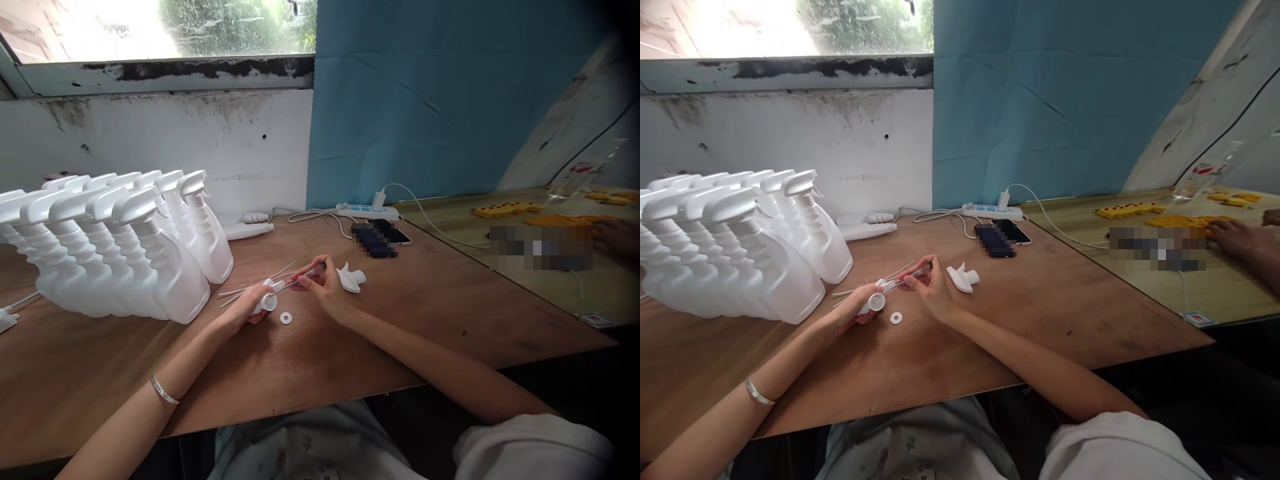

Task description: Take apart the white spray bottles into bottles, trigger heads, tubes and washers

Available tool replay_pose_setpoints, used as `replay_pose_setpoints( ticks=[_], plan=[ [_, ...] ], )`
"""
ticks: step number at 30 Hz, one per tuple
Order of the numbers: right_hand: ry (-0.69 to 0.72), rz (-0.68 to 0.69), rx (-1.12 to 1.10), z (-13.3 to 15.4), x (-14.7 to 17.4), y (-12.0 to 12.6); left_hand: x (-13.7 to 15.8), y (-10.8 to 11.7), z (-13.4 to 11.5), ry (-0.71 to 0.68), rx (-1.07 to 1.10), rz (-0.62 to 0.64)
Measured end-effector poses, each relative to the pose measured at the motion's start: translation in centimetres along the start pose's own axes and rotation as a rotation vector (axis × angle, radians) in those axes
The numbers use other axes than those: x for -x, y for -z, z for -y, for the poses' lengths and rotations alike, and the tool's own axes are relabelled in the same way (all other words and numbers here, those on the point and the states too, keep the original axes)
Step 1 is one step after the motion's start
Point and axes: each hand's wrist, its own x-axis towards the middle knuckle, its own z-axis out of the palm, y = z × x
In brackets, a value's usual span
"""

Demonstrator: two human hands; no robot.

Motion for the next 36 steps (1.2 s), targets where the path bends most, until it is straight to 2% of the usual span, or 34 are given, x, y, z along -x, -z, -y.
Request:
replay_pose_setpoints(
  ticks=[3,8,11,15,19,23,26,30,32,36],
  plan=[
    [-0.058,0.025,0.006,-0.2,-0.1,0.2,0.2,-0.1,0.1,-0.031,-0.174,-0.062],
    [-0.060,0.069,0.130,-0.9,0.1,0.4,0.6,-0.2,0.2,-0.258,-0.445,-0.355],
    [-0.037,0.084,0.226,-1.2,0.2,0.5,1.0,-0.6,-0.1,-0.311,-0.559,-0.429],
    [0.003,0.086,0.328,-1.3,0.2,0.7,1.4,-1.2,-0.6,-0.327,-0.553,-0.432],
    [0.013,0.014,0.309,-1.1,0.1,0.8,1.3,-1.0,-0.5,-0.326,-0.362,-0.465],
    [-0.019,-0.085,0.276,-1.1,-0.4,1.1,0.6,-0.3,0.2,-0.295,-0.214,-0.432],
    [-0.086,-0.118,0.425,-1.6,-1.1,2.0,0.0,0.1,0.7,-0.295,-0.082,-0.371],
    [-0.123,0.023,0.891,-2.1,-1.7,3.5,-0.3,0.0,0.7,-0.264,0.167,-0.218],
    [-0.120,0.100,1.002,-2.0,-1.6,3.8,-0.1,-0.3,0.4,-0.236,0.237,-0.142],
    [-0.069,0.170,1.153,-1.7,-0.9,3.3,0.3,-0.9,-0.1,-0.176,0.277,-0.058]
  ],
)
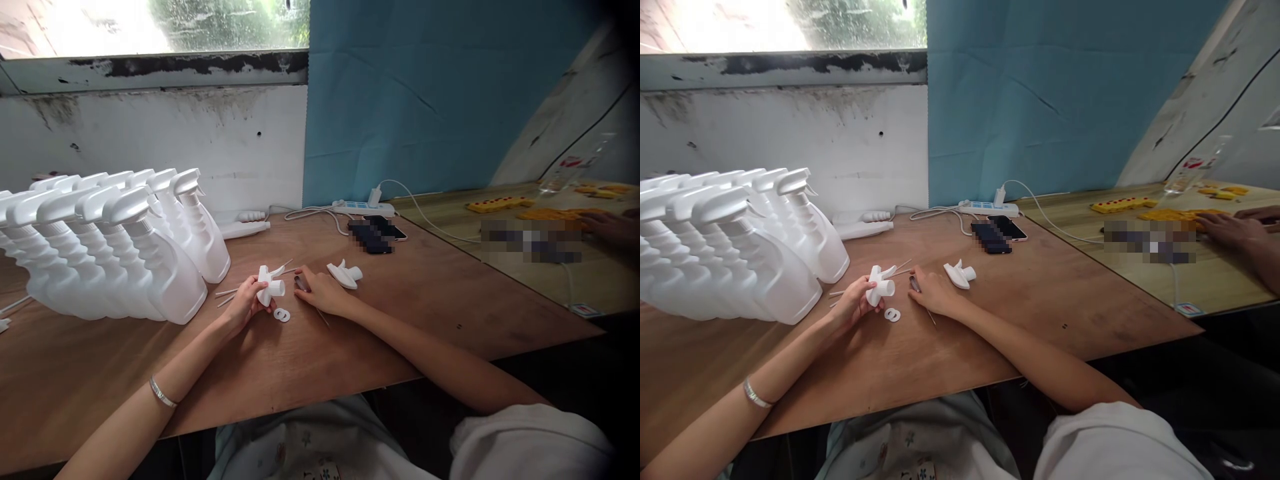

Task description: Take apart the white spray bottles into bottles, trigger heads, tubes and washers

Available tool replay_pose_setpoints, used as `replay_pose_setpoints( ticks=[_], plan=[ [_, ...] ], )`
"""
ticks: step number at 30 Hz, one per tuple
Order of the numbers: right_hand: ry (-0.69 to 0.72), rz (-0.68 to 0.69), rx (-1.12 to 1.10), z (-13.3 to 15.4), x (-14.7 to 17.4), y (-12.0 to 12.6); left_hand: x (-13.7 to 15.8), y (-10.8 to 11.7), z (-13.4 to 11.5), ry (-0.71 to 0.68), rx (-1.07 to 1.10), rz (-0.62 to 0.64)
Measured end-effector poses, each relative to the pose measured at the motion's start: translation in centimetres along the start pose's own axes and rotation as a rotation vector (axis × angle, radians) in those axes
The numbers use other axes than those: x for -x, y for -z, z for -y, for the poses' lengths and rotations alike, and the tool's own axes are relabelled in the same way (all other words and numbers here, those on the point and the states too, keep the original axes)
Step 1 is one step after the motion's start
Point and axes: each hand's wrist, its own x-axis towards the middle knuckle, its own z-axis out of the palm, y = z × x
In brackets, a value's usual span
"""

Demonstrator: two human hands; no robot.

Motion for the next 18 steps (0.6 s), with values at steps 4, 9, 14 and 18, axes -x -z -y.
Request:
replay_pose_setpoints(
  ticks=[4,9,14,18],
  plan=[
    [0.114,-0.055,0.118,1.1,0.6,0.0,0.2,-0.2,-0.2,0.033,0.022,-0.002],
    [0.603,-0.157,0.214,1.9,0.6,0.5,0.4,-0.2,0.0,0.026,0.014,0.021],
    [0.771,-0.185,0.204,2.0,0.5,0.8,0.2,0.0,0.6,-0.022,0.001,0.158],
    [0.593,-0.305,0.124,1.8,0.3,1.4,-0.4,0.4,0.8,0.007,-0.033,0.152]
  ],
)
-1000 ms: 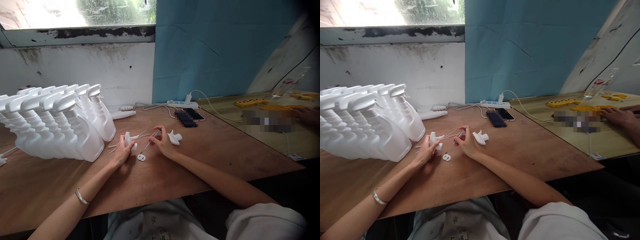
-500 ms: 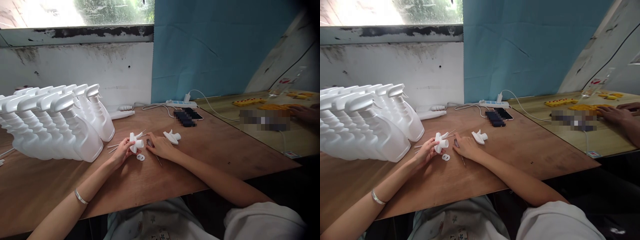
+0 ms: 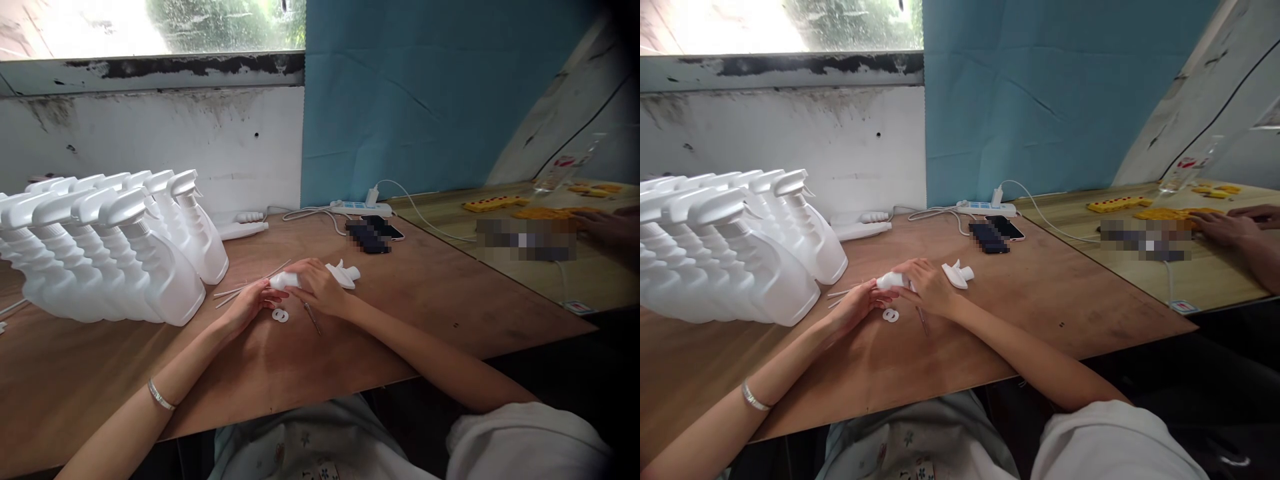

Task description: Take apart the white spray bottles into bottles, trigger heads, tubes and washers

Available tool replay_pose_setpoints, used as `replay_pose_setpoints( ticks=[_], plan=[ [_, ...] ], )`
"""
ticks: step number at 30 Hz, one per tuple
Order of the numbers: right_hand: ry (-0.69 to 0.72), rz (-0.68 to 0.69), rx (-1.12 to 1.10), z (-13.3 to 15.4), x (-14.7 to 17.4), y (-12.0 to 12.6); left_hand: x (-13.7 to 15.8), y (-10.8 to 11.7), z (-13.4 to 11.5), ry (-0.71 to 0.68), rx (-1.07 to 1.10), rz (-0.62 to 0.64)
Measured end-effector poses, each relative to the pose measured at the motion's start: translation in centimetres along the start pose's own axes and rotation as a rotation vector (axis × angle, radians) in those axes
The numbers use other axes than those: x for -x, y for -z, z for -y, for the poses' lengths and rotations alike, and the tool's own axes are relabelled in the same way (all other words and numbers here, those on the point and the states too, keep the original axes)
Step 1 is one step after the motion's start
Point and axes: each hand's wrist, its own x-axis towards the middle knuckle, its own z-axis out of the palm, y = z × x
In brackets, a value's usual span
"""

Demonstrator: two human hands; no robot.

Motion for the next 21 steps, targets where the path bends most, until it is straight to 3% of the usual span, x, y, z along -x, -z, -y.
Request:
replay_pose_setpoints(
  ticks=[3,6,8,13,18,21],
  plan=[
    [-0.231,-0.068,0.089,-0.6,-0.5,1.0,-0.1,0.2,0.0,0.018,-0.049,-0.045],
    [-0.511,0.172,0.330,-1.6,-1.2,2.1,0.1,0.2,-0.1,0.019,-0.140,-0.036],
    [-0.609,0.360,0.462,-2.4,-1.3,2.6,0.3,0.0,-0.2,0.022,-0.211,-0.015],
    [-0.677,0.461,0.581,-4.0,-0.8,3.3,0.5,-0.4,-0.4,0.024,-0.275,-0.031],
    [-0.630,0.325,0.659,-3.4,-2.0,3.5,0.4,-0.3,-0.1,0.027,-0.263,-0.032],
    [-0.505,0.246,0.441,-2.2,-4.5,2.6,0.3,-0.1,0.1,0.014,-0.270,-0.025]
  ],
)
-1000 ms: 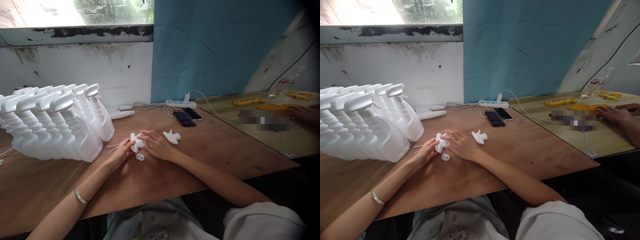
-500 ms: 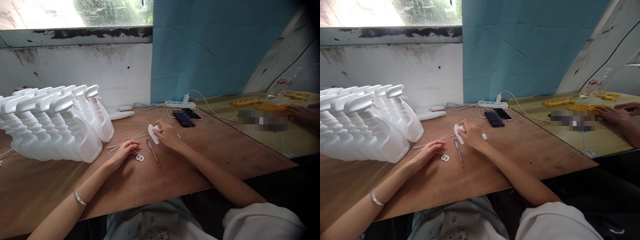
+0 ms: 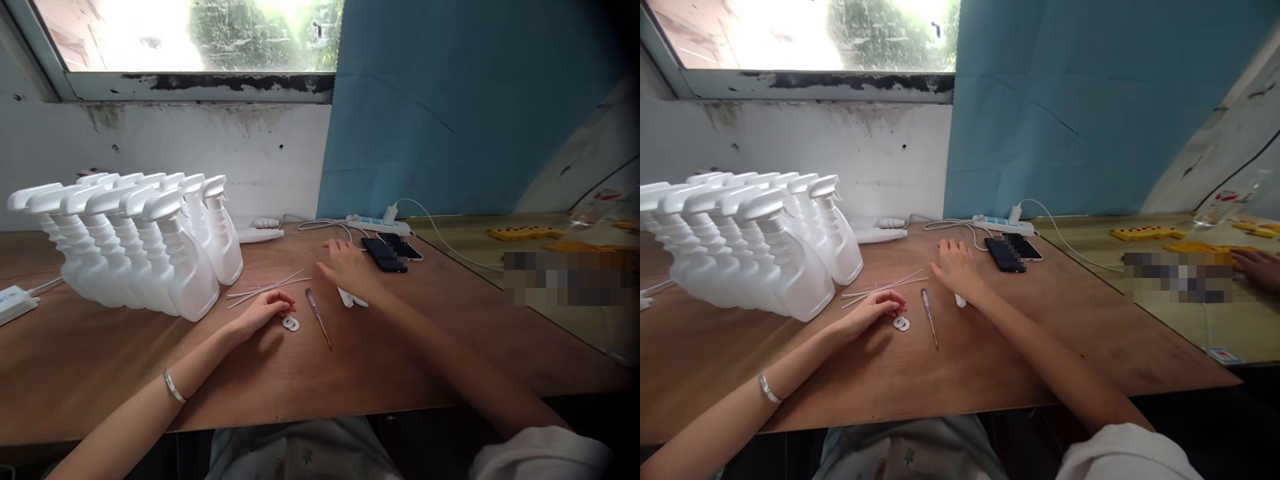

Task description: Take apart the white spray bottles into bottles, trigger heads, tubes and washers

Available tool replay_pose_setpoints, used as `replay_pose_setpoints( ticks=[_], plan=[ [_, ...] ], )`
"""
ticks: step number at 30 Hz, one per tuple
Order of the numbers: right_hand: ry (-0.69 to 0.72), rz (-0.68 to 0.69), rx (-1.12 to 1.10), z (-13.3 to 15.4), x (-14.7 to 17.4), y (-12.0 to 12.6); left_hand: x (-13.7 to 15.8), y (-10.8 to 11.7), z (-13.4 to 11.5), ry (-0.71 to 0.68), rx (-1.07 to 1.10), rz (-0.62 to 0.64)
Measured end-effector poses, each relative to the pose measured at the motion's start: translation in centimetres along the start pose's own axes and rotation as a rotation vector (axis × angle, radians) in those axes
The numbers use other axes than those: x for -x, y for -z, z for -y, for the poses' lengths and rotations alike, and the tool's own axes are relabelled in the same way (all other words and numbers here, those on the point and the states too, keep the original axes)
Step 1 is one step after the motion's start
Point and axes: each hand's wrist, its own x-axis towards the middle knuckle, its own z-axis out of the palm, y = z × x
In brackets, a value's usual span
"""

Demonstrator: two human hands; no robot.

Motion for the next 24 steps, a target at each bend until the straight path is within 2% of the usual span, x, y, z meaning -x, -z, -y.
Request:
replay_pose_setpoints(
  ticks=[2,7,8,10,13,18,21,24],
  plan=[
    [0.073,0.010,-0.237,2.3,-1.7,0.0,0.0,0.1,0.0,-0.025,-0.035,0.042],
    [0.169,0.017,-0.419,8.7,-7.5,-1.1,0.2,0.5,0.1,-0.099,-0.263,0.146],
    [0.159,0.020,-0.467,9.9,-8.6,-1.3,0.2,0.6,0.2,-0.110,-0.300,0.157],
    [0.073,0.027,-0.710,12.1,-10.5,-1.8,0.1,0.9,0.4,-0.127,-0.329,0.191],
    [-0.051,0.070,-0.856,14.7,-12.5,-2.1,-0.2,1.4,0.5,-0.122,-0.298,0.268],
    [-0.105,0.104,-0.966,16.7,-14.1,-2.4,-0.2,1.9,0.1,-0.097,-0.297,0.356],
    [-0.093,0.065,-1.041,16.8,-14.3,-2.9,0.0,1.7,0.0,-0.106,-0.305,0.325],
    [-0.114,-0.045,-1.124,15.9,-14.1,-3.3,0.0,1.4,0.3,-0.147,-0.301,0.271]
  ],
)
